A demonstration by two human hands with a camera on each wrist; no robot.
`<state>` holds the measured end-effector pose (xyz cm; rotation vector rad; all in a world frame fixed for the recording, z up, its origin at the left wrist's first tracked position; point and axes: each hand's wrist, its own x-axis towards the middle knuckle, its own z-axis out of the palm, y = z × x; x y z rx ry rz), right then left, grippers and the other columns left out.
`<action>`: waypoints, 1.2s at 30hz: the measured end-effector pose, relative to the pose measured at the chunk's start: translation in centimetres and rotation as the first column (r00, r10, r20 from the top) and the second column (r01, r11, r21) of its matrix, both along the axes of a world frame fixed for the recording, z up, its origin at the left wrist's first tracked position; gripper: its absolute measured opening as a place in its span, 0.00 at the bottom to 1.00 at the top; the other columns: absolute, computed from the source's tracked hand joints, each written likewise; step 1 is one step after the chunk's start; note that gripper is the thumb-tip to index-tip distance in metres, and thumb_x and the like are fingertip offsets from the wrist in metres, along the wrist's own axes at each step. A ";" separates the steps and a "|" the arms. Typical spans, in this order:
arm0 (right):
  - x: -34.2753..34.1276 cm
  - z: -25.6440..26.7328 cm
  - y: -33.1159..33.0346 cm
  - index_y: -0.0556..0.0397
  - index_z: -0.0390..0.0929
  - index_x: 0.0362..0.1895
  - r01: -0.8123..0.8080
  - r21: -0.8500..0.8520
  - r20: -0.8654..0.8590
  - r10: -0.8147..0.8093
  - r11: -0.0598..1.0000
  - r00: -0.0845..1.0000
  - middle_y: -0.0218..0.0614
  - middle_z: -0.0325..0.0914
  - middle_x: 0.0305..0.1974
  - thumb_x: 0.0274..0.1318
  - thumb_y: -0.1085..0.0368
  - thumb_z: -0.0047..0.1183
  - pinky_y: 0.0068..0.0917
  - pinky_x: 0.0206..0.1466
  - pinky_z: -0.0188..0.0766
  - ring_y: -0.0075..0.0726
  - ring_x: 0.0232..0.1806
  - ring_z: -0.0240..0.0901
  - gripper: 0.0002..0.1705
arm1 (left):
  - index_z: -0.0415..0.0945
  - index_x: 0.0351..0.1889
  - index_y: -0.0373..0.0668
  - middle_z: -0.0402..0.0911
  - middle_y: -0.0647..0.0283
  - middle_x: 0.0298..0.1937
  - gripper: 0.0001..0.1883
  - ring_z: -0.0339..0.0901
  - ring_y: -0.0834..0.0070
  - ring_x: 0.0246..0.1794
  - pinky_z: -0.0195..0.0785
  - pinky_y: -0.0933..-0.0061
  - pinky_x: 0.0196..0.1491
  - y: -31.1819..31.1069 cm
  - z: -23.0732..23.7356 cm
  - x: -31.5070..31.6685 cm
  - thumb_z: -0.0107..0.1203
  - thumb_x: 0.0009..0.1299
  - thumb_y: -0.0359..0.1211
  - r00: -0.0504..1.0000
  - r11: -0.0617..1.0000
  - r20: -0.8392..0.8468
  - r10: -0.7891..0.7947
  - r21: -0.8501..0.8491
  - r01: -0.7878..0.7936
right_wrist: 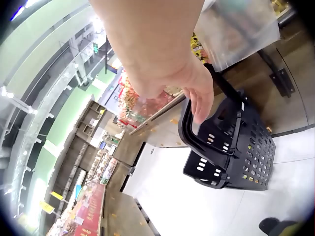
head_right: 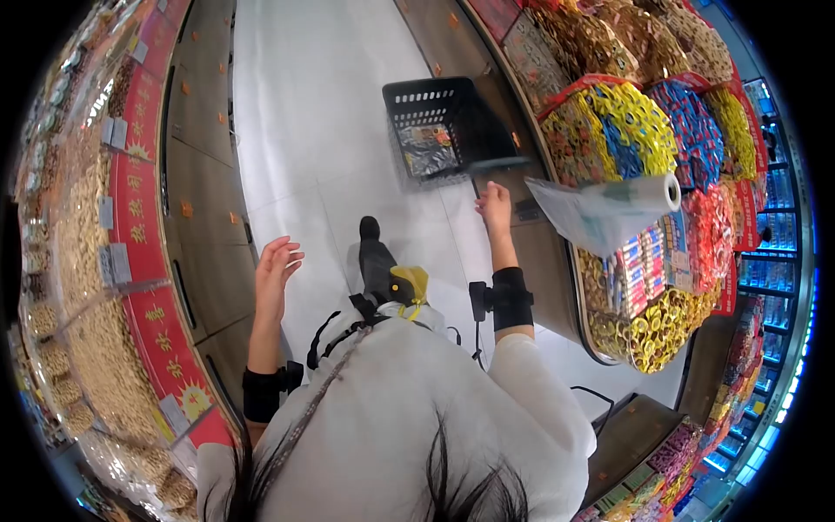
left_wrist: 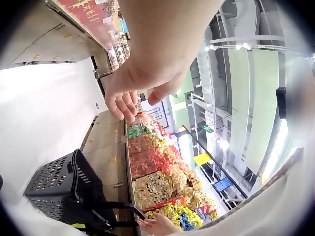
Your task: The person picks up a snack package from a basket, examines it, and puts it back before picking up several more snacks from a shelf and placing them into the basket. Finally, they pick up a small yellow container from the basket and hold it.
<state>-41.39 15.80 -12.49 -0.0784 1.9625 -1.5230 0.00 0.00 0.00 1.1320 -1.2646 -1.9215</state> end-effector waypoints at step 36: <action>-7.0 1.0 -28.9 0.53 0.52 0.59 0.751 0.288 -0.092 -0.763 0.595 0.640 0.42 0.71 0.27 0.47 0.72 0.48 0.48 0.25 0.74 0.42 0.23 0.73 0.33 | 0.65 0.50 0.39 0.72 0.60 0.45 0.17 0.71 0.75 0.45 0.63 0.75 0.48 -56.3 -0.9 -29.2 0.45 0.68 0.39 0.731 0.737 0.113 -0.673 0.031 0.675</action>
